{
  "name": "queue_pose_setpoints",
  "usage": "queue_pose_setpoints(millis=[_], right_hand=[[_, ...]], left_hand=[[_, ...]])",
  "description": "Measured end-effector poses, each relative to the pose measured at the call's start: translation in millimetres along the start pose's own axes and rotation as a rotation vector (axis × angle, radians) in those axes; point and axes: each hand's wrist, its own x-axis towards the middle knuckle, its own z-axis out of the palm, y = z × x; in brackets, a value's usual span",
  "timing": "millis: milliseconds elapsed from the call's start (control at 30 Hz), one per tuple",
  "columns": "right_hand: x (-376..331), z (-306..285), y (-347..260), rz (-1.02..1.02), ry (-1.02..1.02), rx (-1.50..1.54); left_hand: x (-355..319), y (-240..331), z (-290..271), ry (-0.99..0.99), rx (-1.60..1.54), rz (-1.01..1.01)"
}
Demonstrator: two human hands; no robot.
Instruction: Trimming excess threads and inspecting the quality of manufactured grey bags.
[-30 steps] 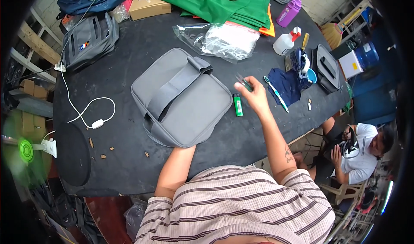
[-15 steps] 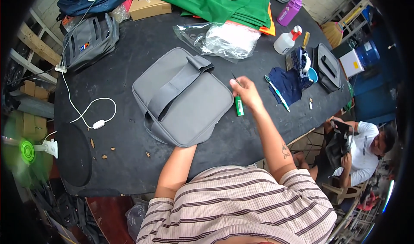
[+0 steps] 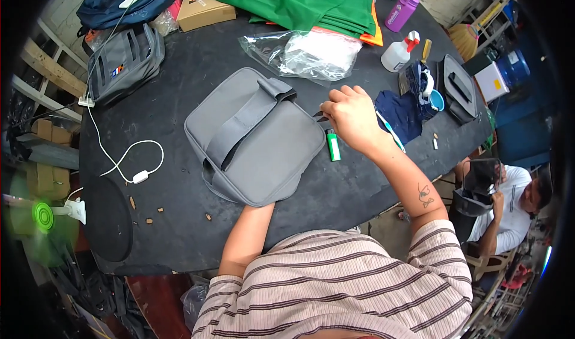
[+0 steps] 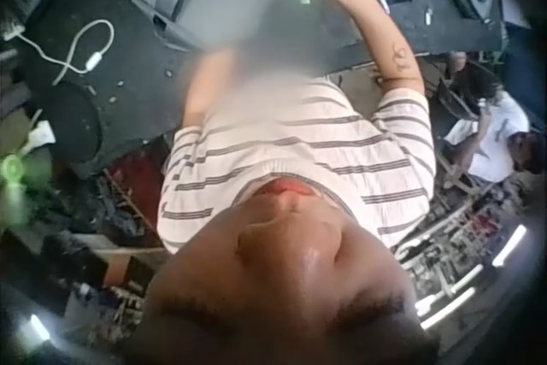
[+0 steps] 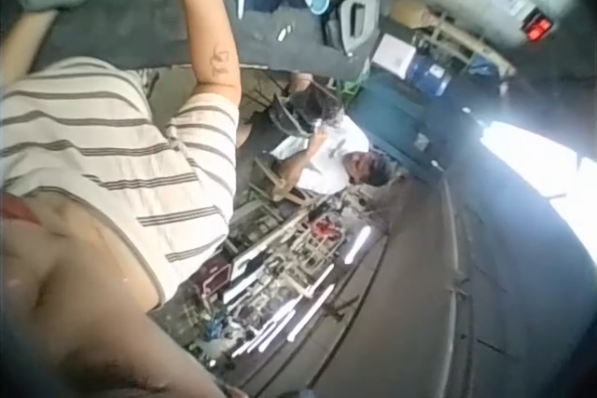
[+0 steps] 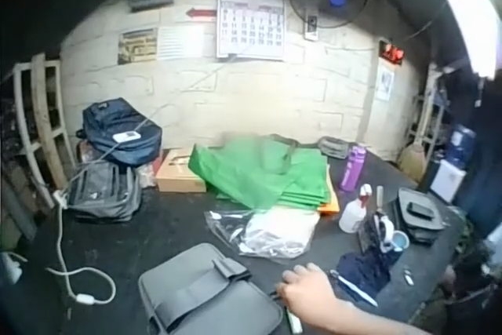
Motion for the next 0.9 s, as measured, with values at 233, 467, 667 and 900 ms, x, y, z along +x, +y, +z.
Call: queue_pose_setpoints(millis=[233,467,667,900], right_hand=[[-17.7,4.6,-7.5,0.084,0.061,0.040],[-32.3,11.4,-14.0,0.173,0.136,0.112],[-35.9,16.7,-15.7,0.181,0.155,0.109],[-39.6,19.3,-18.2,0.181,0.187,0.120]], left_hand=[[7.0,32.9,-8.4,0.089,-0.230,-0.162],[8.2,23.3,0.5,0.079,0.027,-0.054],[9.1,16.2,3.5,0.092,0.247,0.046],[23.7,61.0,-12.4,-0.101,-0.264,-0.521]])
